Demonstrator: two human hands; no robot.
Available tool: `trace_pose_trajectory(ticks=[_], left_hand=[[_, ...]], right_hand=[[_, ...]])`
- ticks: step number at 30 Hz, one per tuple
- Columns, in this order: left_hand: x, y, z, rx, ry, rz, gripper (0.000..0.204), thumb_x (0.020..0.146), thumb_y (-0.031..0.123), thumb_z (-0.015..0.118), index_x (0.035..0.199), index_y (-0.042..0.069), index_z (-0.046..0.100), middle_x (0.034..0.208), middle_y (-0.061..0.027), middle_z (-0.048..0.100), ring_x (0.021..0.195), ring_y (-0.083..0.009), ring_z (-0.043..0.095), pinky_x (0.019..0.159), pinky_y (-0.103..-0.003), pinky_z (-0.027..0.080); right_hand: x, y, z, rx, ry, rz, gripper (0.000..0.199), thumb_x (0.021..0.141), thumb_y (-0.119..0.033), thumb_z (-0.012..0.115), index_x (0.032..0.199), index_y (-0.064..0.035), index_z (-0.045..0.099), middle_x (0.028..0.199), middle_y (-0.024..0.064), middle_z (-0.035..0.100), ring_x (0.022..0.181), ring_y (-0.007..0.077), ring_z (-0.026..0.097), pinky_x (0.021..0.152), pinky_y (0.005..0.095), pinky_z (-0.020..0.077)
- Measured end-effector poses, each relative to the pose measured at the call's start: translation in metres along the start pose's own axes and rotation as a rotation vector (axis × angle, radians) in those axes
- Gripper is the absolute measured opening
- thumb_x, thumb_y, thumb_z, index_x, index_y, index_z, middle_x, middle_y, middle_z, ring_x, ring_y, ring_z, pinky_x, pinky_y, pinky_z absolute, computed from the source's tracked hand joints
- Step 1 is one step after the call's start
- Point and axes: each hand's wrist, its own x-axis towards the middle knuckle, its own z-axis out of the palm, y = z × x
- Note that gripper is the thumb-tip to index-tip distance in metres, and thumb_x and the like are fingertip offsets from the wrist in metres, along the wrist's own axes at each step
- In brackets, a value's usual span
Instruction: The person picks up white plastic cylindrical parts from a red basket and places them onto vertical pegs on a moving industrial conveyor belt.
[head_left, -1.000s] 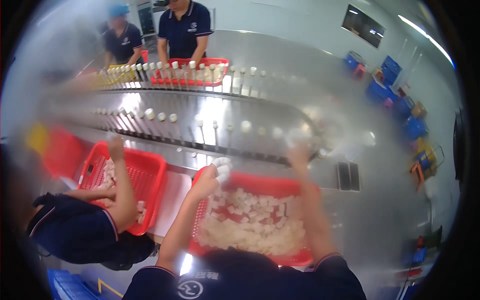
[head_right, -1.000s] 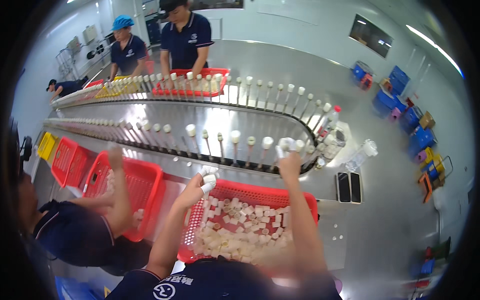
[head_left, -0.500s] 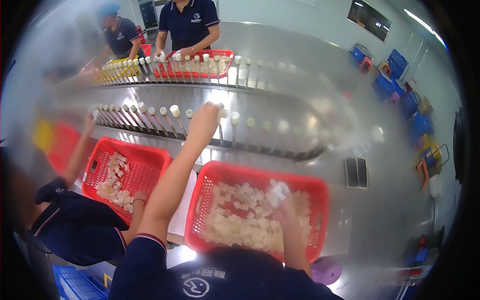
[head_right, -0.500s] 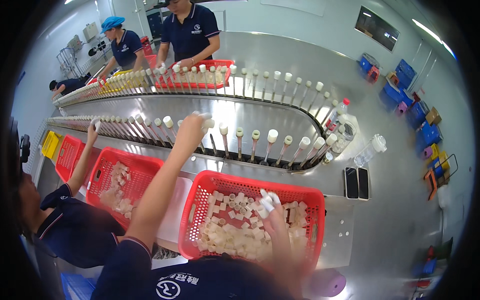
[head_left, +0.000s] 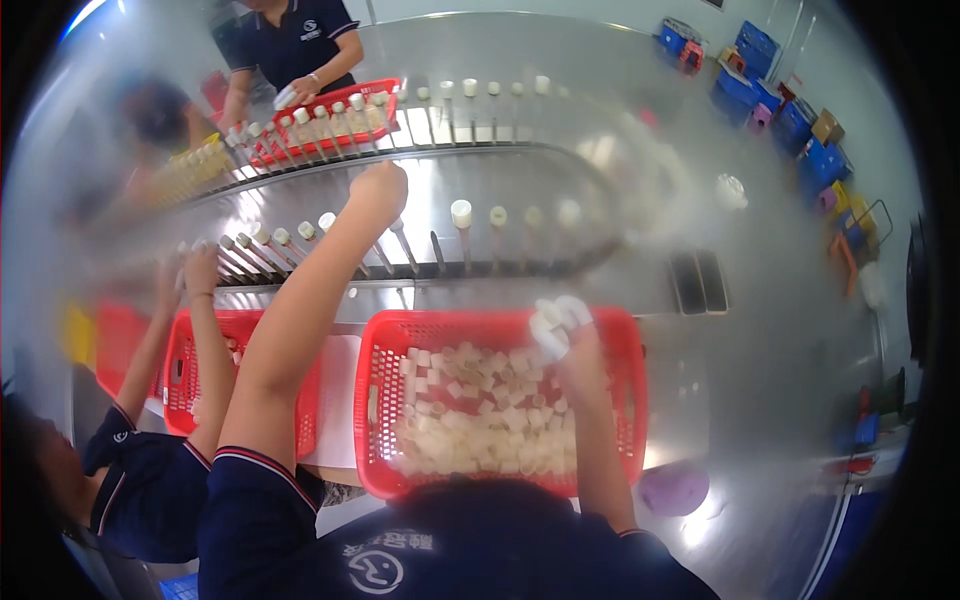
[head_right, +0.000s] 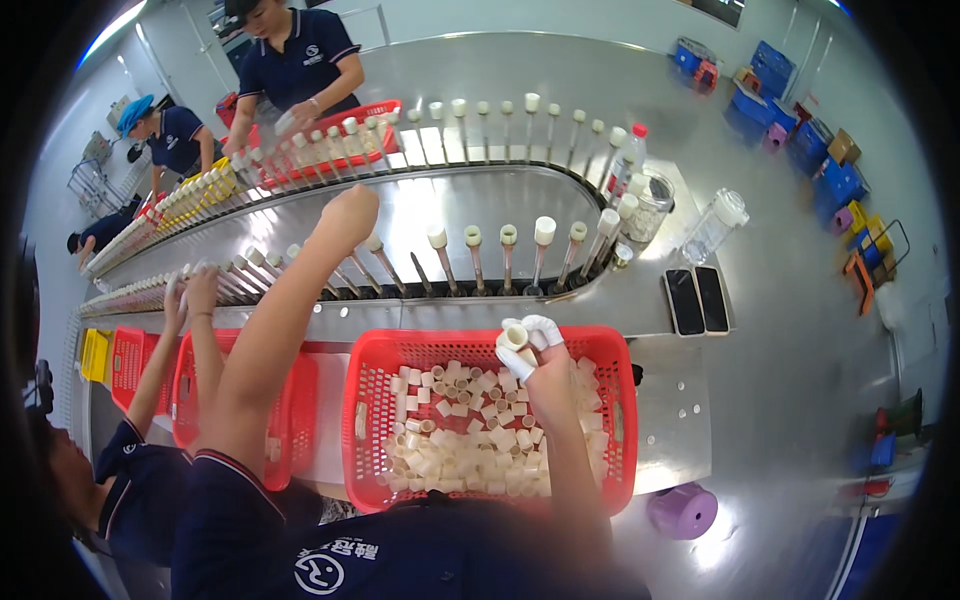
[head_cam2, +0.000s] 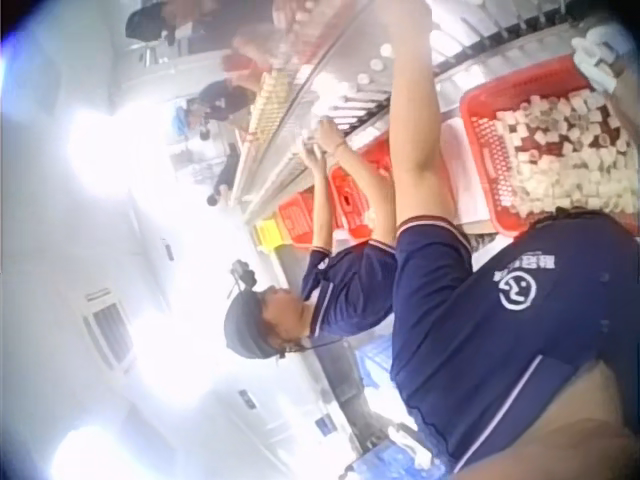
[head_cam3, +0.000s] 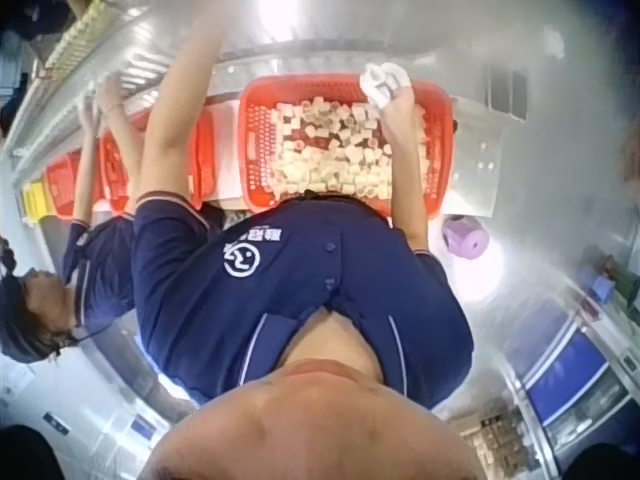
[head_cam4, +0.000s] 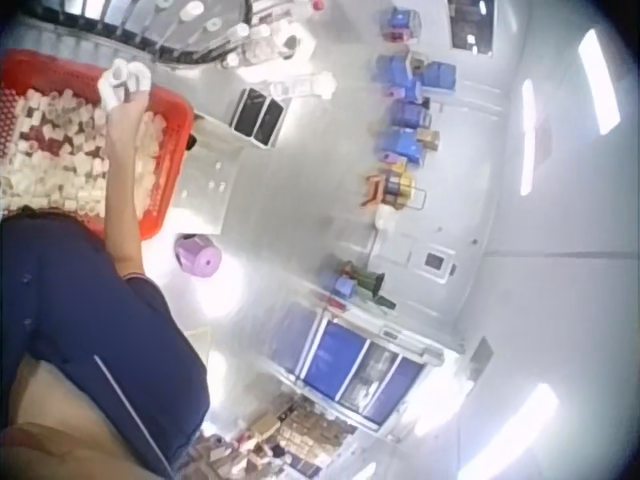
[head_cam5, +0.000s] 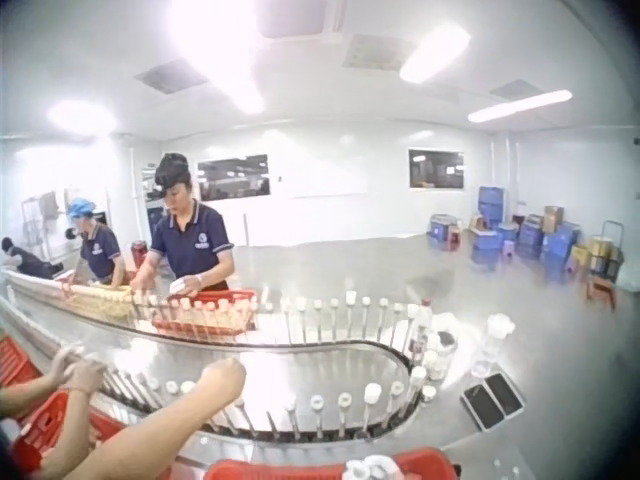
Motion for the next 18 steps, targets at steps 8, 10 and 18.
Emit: trace_pose_trajectory(ticks=[8, 10, 18], left_hand=[[0.016, 0.041, 0.013, -0.088, -0.164, 0.019, 0.011, 0.068, 0.001, 0.056, 0.077, -0.003, 0.063, 0.079, -0.0212, 0.061, 0.077, -0.0350, 0.061, 0.066, -0.040, 0.051], [0.002, 0.046, 0.023, -0.240, 0.092, 0.180, 0.012, 0.067, 0.005, 0.060, 0.076, -0.003, 0.063, 0.076, -0.0209, 0.060, 0.074, -0.0368, 0.060, 0.064, -0.041, 0.050], [-0.184, 0.064, 0.122, -2.176, -0.185, -0.735, 0.016, 0.083, 0.017, 0.059, 0.092, 0.005, 0.061, 0.076, -0.0029, 0.058, 0.066, -0.0094, 0.054, 0.052, -0.023, 0.045]], right_hand=[[0.073, -0.025, -0.029, -0.273, 0.003, -0.255, 0.030, 0.081, -0.012, 0.060, 0.110, -0.0061, 0.055, 0.071, -0.0009, 0.056, 0.055, 0.0039, 0.048, 0.041, 0.0192, 0.0352], [0.112, -0.045, -0.029, -0.967, 0.086, -0.632, 0.035, 0.073, -0.016, 0.067, 0.104, -0.0046, 0.057, 0.073, 0.0107, 0.063, 0.061, 0.0176, 0.059, 0.053, 0.0300, 0.0454], [0.192, -0.074, -0.019, -1.814, -0.089, -0.625, 0.015, 0.060, -0.011, 0.070, 0.071, -0.0021, 0.065, 0.073, 0.0183, 0.062, 0.074, 0.0334, 0.062, 0.066, 0.0394, 0.0492]])
